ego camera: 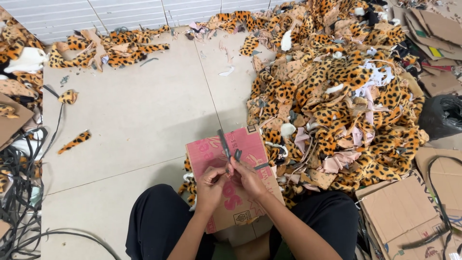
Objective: A person sits on the floor and uses a black plastic strap to secure a pink cardboard box by wrapping it and tying a knot.
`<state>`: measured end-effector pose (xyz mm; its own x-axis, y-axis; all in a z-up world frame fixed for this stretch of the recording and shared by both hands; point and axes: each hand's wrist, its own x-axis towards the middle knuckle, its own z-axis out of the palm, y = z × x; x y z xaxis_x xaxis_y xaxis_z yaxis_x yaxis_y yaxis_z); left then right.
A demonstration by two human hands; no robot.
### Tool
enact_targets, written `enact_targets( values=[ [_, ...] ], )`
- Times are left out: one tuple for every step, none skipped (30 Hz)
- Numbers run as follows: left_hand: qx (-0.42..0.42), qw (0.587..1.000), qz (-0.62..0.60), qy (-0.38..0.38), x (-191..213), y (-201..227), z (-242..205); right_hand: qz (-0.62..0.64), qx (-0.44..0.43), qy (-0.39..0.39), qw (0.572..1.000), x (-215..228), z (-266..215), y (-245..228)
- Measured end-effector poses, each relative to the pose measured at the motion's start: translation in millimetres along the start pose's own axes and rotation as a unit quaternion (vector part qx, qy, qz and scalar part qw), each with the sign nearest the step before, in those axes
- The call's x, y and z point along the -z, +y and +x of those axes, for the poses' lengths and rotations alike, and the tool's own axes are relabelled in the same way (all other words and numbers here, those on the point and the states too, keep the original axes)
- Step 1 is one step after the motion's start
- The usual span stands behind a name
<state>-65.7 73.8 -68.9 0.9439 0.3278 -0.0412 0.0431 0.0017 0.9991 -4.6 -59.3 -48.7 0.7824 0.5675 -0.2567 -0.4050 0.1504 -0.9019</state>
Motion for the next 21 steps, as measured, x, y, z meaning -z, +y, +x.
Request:
enact_targets(
  values=[
    [-0.002, 1.000, 0.000, 0.000, -3, 1, -2, -0.001, 0.002, 0.000, 1.000, -4, -2, -3],
    [0.010, 0.999, -0.051, 0.002, -7, 1, -3, 0.052, -0.002, -0.013, 0.999, -8, -3, -7],
    [0.022, 0.995, -0.102, 0.004, -11, 2, -3, 0.105, -0.007, -0.027, 0.994, -11, -4, -10],
    [0.019, 0.994, -0.104, 0.004, -13, -9, -5, 0.102, -0.005, -0.027, 0.994, -9, -1, -4],
    [0.080, 0.983, -0.160, 0.032, -16, -21, -6, 0.105, 0.006, -0.027, 0.994, -6, 3, 2],
    [0.143, 0.965, -0.213, 0.058, -18, -33, -8, 0.111, 0.017, -0.024, 0.993, -4, 5, 10],
    [0.143, 0.965, -0.213, 0.055, -20, -30, -5, 0.111, 0.018, -0.021, 0.993, -3, 6, 9],
    [0.100, 0.970, -0.208, 0.076, -21, -27, -5, 0.109, 0.030, -0.033, 0.993, -3, 6, 9],
    [0.058, 0.973, -0.201, 0.096, -21, -23, -5, 0.107, 0.043, -0.044, 0.992, -4, 6, 9],
    [0.055, 0.973, -0.201, 0.097, -22, -17, -8, 0.107, 0.044, -0.046, 0.992, -2, 5, 12],
    [0.060, 0.983, -0.140, 0.105, -23, -10, -10, 0.116, 0.030, -0.021, 0.993, 0, 3, 15],
    [0.063, 0.988, -0.079, 0.115, -24, -5, -12, 0.125, 0.016, 0.003, 0.992, 4, 3, 18],
    [0.060, 0.988, -0.079, 0.116, -26, 0, -7, 0.123, 0.018, 0.000, 0.992, 8, 9, 14],
    [-0.011, 0.995, -0.041, 0.095, -27, 3, -10, 0.150, 0.045, -0.025, 0.987, 11, 8, 16],
    [-0.081, 0.994, -0.002, 0.072, -28, 6, -13, 0.178, 0.071, -0.050, 0.980, 14, 7, 17],
    [-0.080, 0.994, -0.001, 0.072, -27, 3, -11, 0.179, 0.071, -0.050, 0.980, 12, 5, 15],
    [-0.101, 0.993, -0.002, 0.067, -26, 0, -10, 0.160, 0.073, -0.059, 0.983, 11, 4, 13],
    [-0.123, 0.991, -0.005, 0.060, -27, -3, -8, 0.139, 0.076, -0.066, 0.985, 11, 1, 10],
    [-0.123, 0.991, -0.007, 0.059, -23, 4, -7, 0.138, 0.076, -0.065, 0.985, 9, -2, 5],
    [-0.116, 0.992, 0.028, 0.033, -18, 11, -7, 0.107, 0.078, -0.089, 0.987, 8, -5, -1],
    [-0.108, 0.992, 0.063, 0.006, -14, 19, -6, 0.076, 0.080, -0.112, 0.987, 7, -9, -7]
  ],
)
